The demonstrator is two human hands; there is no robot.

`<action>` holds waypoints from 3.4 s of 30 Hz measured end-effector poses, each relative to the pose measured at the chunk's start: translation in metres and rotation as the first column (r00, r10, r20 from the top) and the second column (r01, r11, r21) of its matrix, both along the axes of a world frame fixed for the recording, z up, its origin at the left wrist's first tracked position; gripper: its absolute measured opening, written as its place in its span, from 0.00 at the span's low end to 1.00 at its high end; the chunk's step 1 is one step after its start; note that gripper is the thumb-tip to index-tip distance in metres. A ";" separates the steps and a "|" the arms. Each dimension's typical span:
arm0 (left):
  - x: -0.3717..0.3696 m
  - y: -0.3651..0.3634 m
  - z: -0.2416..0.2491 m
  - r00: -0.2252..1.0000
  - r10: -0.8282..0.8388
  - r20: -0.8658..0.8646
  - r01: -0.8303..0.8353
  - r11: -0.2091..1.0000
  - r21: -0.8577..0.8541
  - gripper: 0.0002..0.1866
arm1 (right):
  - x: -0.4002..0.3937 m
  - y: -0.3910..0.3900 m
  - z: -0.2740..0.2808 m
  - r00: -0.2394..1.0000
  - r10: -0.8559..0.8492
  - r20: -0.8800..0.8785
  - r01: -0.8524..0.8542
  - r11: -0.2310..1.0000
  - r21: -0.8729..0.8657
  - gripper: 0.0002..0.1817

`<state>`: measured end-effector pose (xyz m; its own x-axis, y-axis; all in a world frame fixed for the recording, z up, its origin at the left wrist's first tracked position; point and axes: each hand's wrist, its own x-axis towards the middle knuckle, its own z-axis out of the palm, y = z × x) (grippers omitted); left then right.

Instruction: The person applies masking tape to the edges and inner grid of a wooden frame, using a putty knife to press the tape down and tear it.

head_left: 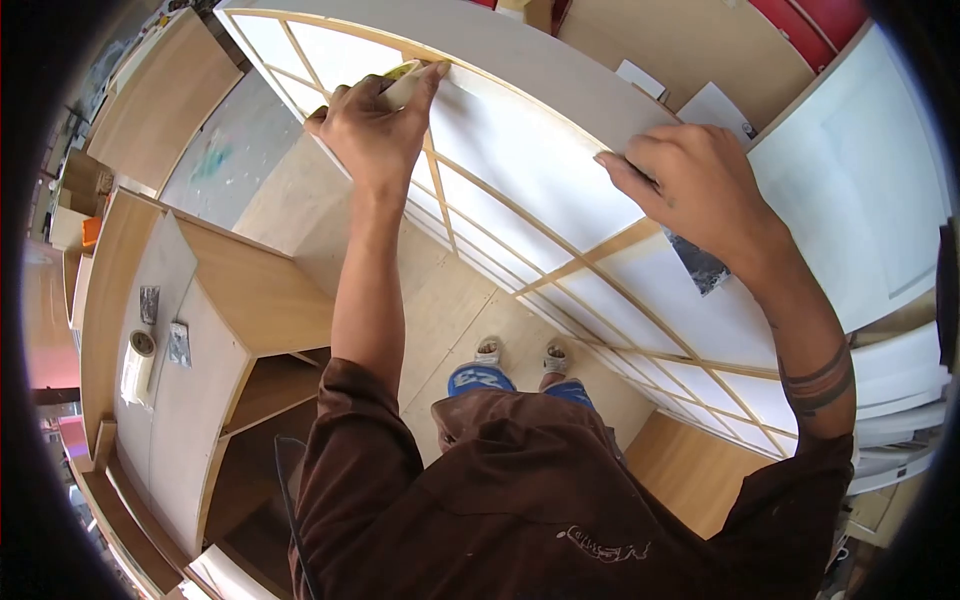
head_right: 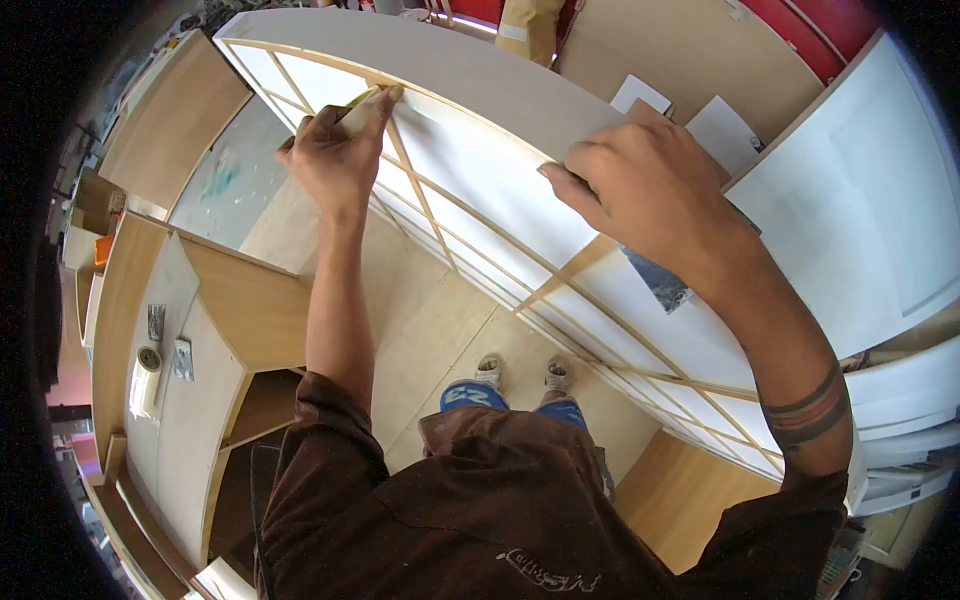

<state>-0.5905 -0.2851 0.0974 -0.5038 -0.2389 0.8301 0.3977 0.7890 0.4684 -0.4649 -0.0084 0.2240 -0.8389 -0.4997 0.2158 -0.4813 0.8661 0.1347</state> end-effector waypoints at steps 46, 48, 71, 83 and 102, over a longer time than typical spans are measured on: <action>-0.003 0.007 -0.008 0.996 -0.044 -0.083 0.048 0.998 0.037 0.24 | -0.052 -0.042 -0.003 0.999 0.033 0.012 -0.033 0.998 -0.049 0.24; -0.002 0.007 -0.007 0.995 -0.042 -0.091 0.046 0.998 0.040 0.25 | -0.059 -0.044 -0.004 0.999 0.047 0.002 -0.047 0.998 -0.042 0.24; 0.003 0.010 -0.004 0.997 -0.027 -0.069 0.031 0.998 0.053 0.26 | -0.122 -0.091 0.001 0.988 -0.060 0.143 0.073 0.994 -0.086 0.27; 0.012 0.005 0.014 0.991 -0.134 -0.019 0.135 0.989 0.067 0.17 | -0.123 -0.090 -0.005 0.976 -0.073 0.207 0.106 0.982 -0.157 0.23; 0.012 -0.111 0.047 0.520 -0.732 0.441 0.813 0.582 0.009 0.14 | -0.115 -0.086 -0.006 0.985 0.022 0.170 0.013 0.979 -0.205 0.17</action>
